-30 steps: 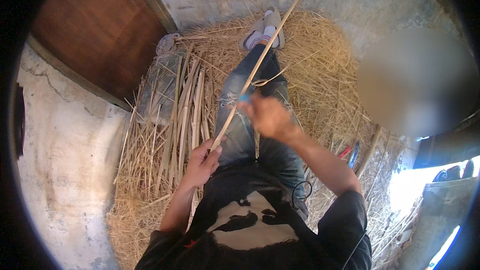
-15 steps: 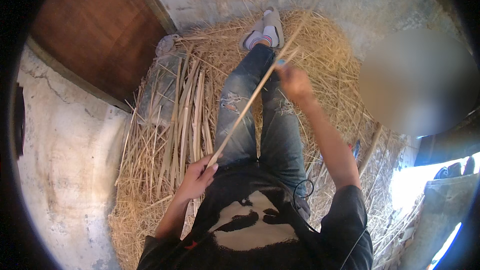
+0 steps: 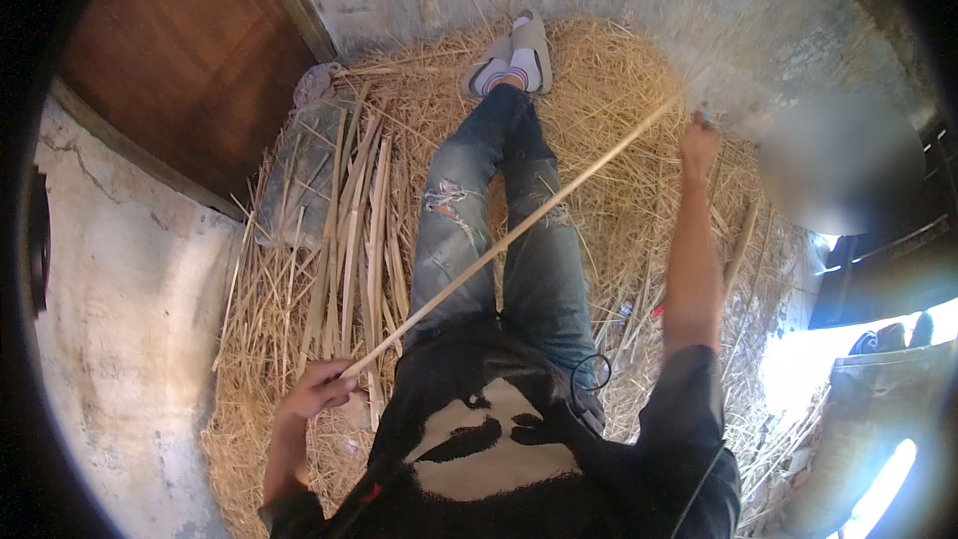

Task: The person sits on a hay-covered floor and uses a blue utility knife to shave a long, thin wooden stick. They hold the stick with their left hand and scrape the blade along its length with their right hand, removing thin strips of wood.

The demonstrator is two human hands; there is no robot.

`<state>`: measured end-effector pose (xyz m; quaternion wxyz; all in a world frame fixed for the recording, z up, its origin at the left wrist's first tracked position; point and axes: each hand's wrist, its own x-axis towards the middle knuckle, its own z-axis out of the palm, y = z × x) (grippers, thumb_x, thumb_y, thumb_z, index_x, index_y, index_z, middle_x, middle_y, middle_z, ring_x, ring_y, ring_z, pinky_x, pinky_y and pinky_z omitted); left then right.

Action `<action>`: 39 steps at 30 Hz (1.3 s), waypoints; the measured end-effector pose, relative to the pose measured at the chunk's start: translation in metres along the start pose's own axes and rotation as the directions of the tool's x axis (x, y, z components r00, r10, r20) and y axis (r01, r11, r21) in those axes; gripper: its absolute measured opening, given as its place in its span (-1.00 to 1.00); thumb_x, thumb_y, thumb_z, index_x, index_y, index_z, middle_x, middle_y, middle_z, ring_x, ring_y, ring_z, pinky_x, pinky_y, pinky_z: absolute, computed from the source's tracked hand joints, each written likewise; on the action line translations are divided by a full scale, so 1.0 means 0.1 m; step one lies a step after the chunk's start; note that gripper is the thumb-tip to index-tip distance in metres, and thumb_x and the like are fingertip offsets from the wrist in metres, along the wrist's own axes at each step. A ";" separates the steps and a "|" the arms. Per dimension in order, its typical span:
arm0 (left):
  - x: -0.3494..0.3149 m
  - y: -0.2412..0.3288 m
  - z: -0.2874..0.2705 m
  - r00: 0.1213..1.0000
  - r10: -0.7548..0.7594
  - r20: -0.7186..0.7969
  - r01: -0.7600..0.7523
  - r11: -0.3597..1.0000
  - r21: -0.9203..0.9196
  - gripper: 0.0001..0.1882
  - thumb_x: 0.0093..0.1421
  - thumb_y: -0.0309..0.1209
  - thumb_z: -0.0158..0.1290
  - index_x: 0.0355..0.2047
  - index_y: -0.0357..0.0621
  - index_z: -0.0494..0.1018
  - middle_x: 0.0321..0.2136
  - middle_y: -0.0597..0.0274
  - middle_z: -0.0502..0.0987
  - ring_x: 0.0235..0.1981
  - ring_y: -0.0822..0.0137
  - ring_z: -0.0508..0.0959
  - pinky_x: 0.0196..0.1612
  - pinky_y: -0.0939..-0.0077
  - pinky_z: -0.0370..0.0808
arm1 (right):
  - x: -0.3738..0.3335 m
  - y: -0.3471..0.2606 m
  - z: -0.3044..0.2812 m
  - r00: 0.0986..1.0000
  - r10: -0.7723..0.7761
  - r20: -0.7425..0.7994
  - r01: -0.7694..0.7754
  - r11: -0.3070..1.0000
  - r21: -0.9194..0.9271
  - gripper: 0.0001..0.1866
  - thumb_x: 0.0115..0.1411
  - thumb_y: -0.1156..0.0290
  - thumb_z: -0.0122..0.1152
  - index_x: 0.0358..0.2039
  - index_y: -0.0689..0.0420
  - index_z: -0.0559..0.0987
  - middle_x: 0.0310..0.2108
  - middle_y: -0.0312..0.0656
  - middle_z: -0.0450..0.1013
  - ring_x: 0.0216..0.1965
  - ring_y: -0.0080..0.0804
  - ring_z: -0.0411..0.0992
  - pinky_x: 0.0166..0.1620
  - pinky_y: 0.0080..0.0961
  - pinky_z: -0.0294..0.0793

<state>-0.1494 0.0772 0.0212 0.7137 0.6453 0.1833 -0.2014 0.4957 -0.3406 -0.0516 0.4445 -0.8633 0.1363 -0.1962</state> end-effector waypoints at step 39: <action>1.08 0.53 1.02 0.865 0.432 -0.257 -0.473 0.872 -0.128 -0.57 0.45 -0.45 -0.08 0.28 -0.33 0.31 -0.65 0.49 0.17 -0.70 0.65 0.13 -0.65 0.69 0.06 | -2.66 -1.65 -0.47 0.541 -0.576 0.613 0.467 0.812 0.351 -0.44 0.44 -0.02 -0.03 -0.37 0.31 0.50 -0.60 0.22 0.39 -0.51 0.17 0.42 -0.37 -0.07 0.39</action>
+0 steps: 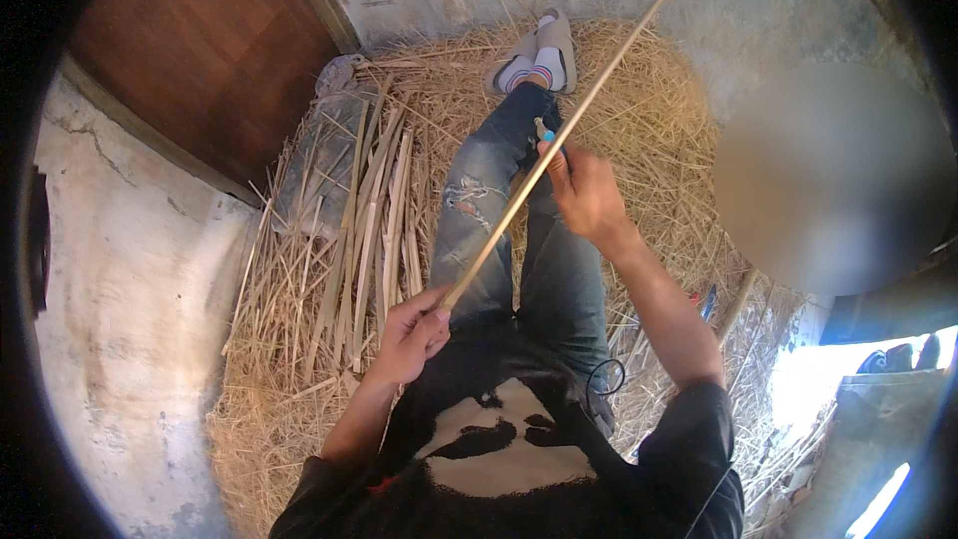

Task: The person sits on a hay-covered floor and uses a blue utility knife to shave a long, thin wooden stick. They hold the stick with their left hand and scrape the blade along its length with their right hand, removing thin strips of wood.

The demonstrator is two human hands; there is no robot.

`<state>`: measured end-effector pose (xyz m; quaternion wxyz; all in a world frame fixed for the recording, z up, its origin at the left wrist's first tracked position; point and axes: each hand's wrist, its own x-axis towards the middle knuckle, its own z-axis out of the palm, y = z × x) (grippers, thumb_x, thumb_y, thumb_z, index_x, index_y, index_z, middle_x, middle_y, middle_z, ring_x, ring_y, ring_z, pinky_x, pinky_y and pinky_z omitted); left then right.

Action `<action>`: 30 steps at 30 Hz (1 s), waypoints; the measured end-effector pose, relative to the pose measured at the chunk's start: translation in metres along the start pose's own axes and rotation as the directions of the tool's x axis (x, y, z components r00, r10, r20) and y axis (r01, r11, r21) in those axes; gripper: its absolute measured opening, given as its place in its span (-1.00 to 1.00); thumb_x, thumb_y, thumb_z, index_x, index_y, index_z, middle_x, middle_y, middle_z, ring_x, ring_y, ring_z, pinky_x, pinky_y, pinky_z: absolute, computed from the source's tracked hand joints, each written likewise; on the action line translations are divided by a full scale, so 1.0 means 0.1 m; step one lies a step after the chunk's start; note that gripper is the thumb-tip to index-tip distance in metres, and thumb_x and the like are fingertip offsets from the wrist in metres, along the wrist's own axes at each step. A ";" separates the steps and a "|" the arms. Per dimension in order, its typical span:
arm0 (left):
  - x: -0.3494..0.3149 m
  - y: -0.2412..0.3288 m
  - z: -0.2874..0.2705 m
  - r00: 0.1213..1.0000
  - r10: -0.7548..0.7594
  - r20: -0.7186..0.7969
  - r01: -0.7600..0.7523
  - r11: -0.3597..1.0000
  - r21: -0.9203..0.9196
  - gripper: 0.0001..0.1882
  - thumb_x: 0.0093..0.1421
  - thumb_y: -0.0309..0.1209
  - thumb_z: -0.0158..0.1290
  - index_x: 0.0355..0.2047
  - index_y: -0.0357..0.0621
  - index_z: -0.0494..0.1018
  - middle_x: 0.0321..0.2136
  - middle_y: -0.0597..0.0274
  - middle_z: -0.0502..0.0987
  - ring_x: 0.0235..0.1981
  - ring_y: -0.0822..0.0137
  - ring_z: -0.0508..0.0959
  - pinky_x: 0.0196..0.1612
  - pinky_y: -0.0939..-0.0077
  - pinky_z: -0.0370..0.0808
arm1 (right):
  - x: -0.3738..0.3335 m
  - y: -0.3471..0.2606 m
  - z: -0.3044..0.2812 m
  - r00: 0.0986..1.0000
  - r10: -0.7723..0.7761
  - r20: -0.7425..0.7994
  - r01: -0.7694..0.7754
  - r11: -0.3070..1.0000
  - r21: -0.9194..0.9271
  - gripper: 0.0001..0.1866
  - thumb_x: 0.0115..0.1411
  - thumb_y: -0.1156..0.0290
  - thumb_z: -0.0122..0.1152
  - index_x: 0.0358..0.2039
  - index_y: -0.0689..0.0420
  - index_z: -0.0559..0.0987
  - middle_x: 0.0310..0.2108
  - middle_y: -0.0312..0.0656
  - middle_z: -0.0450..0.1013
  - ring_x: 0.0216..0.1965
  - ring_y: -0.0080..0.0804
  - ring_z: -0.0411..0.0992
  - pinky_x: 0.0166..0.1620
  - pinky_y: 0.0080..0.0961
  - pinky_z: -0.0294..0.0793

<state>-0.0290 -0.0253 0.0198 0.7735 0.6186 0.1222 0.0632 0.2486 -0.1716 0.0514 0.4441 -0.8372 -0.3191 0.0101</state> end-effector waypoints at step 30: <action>0.07 0.09 0.05 0.990 -0.063 -0.122 0.066 0.998 0.019 -0.54 0.46 -0.44 -0.09 0.32 -0.34 0.26 -0.62 0.53 0.19 -0.68 0.68 0.14 -0.62 0.72 0.08 | -0.09 -0.11 0.07 0.966 -0.164 0.202 0.161 0.986 0.028 -0.56 0.36 0.03 0.12 -0.34 0.22 0.54 -0.59 0.21 0.47 -0.44 0.26 0.52 -0.38 0.08 0.52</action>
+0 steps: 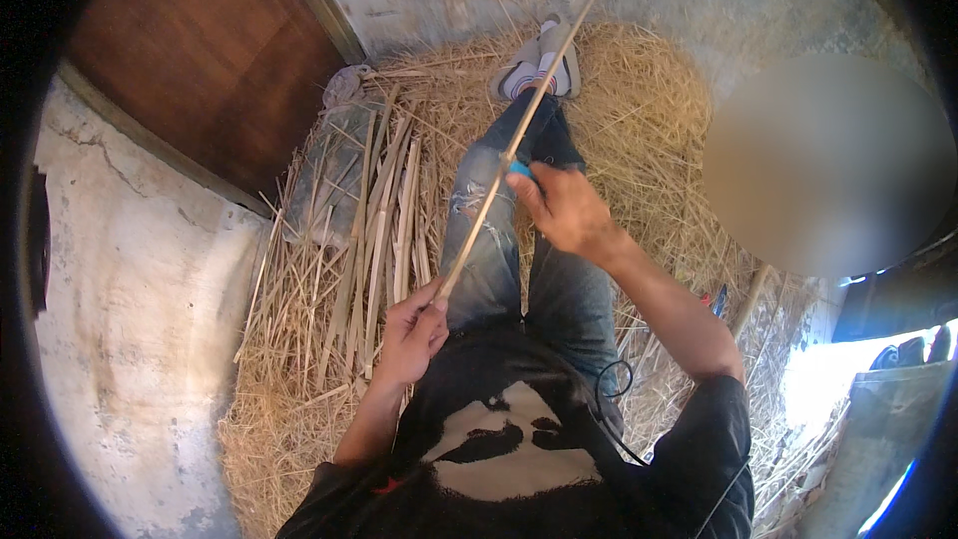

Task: The person sits on a hay-covered floor and uses a blue utility knife to shave a long, thin wooden stick. They hold the stick with their left hand and scrape the blade along its length with their right hand, removing thin strips of wood.

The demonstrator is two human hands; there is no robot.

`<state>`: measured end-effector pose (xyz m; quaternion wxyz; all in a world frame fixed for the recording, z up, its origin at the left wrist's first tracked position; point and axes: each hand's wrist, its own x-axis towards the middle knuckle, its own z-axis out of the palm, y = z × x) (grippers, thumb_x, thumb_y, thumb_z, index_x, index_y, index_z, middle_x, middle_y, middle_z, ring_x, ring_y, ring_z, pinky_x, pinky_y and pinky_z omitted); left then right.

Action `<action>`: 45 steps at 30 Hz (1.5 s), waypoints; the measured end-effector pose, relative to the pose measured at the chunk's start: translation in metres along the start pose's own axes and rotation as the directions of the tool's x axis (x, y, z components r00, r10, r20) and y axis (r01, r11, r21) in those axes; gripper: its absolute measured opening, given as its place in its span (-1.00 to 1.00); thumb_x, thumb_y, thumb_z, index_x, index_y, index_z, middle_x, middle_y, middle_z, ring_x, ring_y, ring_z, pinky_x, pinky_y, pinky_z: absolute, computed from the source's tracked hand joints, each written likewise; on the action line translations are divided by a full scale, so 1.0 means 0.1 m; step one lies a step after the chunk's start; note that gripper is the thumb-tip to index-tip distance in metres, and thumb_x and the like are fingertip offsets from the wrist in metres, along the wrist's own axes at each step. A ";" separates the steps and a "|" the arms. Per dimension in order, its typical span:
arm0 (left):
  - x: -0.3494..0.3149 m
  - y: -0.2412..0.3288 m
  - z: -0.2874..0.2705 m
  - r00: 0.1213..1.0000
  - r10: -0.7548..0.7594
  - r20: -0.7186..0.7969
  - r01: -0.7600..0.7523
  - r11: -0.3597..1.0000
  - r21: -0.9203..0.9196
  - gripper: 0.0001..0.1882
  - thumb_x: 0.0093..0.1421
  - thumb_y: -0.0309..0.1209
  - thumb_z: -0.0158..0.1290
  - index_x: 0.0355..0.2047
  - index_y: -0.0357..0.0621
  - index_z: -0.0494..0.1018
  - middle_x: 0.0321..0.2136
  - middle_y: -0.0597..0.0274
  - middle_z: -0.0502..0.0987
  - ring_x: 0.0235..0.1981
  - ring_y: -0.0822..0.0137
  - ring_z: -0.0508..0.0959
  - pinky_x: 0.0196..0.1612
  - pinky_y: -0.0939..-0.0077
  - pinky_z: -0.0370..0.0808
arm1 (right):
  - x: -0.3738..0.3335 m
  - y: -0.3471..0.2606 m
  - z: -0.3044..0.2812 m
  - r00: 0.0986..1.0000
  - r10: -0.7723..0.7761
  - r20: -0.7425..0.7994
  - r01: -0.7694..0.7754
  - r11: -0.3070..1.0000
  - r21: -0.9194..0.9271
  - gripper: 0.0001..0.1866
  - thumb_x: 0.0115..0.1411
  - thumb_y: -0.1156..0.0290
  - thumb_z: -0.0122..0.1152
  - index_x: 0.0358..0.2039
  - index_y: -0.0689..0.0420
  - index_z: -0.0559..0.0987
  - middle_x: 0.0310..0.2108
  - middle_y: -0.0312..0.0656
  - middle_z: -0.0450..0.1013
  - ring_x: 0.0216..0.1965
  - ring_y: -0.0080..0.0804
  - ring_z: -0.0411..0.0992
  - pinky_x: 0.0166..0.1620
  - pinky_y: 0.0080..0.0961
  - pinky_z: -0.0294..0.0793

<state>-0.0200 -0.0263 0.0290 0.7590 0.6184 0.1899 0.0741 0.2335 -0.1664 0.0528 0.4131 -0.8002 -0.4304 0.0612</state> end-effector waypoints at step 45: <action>-0.41 -0.44 -0.71 0.993 0.044 0.108 -0.095 0.842 0.530 -0.61 0.32 -0.44 0.16 0.13 -0.30 0.49 -0.44 0.38 0.50 -0.43 0.64 0.42 -0.37 0.66 0.39 | 0.17 1.87 -0.86 0.749 0.468 -0.468 -0.500 0.864 0.064 -0.17 0.38 -0.33 -0.20 -0.09 0.31 0.61 -0.56 0.04 0.44 -0.45 -0.12 0.40 -0.26 -0.16 0.41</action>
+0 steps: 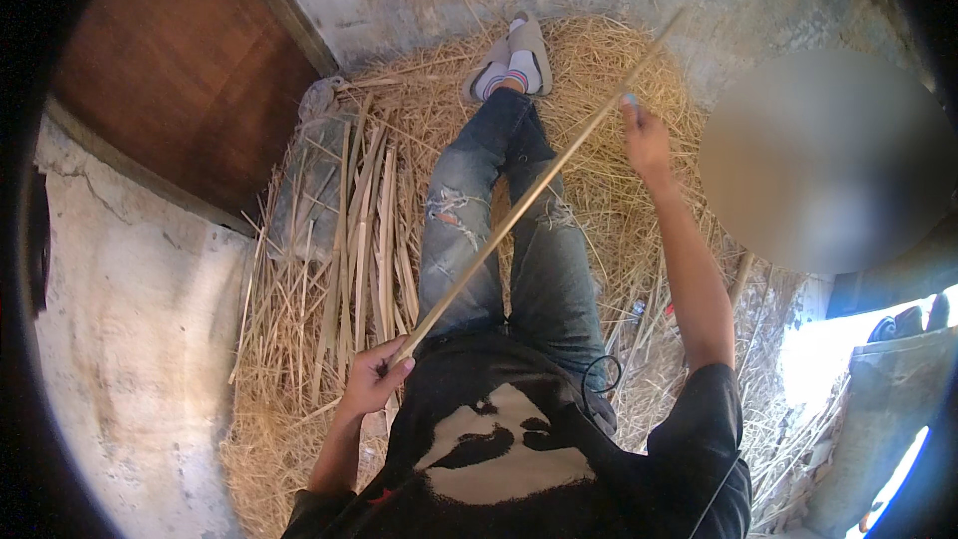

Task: The person sits on a hay-covered floor and uses a blue utility knife to shave a long, thin wooden stick. They hold the stick with their left hand and scrape the blade along its length with their right hand, removing thin strips of wood.

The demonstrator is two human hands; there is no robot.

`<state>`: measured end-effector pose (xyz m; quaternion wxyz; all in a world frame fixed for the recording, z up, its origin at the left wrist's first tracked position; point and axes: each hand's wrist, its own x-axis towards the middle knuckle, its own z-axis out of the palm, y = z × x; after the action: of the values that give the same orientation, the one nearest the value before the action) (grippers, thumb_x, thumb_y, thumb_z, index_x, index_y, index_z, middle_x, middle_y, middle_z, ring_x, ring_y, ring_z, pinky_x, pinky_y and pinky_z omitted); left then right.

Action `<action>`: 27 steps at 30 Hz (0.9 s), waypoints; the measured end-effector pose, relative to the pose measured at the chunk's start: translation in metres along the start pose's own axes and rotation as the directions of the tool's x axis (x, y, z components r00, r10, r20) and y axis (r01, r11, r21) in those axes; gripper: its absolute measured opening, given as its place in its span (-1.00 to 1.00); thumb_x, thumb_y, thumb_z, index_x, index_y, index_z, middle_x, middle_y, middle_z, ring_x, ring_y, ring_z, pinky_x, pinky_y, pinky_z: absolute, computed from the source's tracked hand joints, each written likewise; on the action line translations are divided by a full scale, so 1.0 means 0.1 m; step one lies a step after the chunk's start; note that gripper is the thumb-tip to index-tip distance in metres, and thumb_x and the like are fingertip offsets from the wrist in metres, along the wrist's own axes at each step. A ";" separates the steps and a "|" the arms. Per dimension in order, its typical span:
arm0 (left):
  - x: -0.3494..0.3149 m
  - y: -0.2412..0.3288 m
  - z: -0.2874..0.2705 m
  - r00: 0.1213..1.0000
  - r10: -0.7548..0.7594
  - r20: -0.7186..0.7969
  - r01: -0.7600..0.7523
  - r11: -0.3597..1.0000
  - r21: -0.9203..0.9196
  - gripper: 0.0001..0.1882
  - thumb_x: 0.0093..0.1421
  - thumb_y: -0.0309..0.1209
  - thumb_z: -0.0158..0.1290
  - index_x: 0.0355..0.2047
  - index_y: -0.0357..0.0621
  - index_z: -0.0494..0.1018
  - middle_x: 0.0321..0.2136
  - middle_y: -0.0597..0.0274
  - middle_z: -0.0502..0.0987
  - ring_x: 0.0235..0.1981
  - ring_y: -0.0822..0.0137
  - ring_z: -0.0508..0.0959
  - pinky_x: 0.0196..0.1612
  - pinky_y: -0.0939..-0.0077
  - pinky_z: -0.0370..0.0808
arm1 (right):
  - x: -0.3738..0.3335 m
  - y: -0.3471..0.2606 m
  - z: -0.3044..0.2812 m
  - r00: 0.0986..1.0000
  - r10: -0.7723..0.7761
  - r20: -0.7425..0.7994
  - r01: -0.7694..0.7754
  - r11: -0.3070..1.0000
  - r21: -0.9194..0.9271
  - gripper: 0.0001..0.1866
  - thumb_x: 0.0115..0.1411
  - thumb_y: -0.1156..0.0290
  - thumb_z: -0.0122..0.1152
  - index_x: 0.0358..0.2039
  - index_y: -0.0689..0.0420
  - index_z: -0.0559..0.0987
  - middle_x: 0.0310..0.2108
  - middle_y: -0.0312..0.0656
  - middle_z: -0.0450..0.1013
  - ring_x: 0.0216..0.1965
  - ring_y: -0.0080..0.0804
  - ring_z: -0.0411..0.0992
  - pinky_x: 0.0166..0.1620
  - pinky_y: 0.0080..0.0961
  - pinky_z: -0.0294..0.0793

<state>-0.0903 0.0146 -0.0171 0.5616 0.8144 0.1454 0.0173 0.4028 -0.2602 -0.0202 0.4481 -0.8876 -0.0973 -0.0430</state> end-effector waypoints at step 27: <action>0.41 0.48 -0.03 0.969 -0.200 0.145 0.244 0.678 -0.693 -0.58 0.49 -0.35 -0.14 0.29 -0.19 0.32 -0.68 0.55 0.01 -0.73 0.66 -0.03 -0.67 0.67 -0.05 | -1.61 -1.50 0.83 0.573 -0.748 0.334 0.784 0.620 0.044 -0.51 0.30 -0.11 0.16 -0.38 0.13 0.56 -0.70 0.02 0.44 -0.60 0.10 0.50 -0.52 -0.05 0.49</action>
<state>-0.0412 0.0125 0.0229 0.8318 0.5138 0.2090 -0.0200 0.2126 -0.1281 0.0224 0.3142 -0.7750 -0.5403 -0.0936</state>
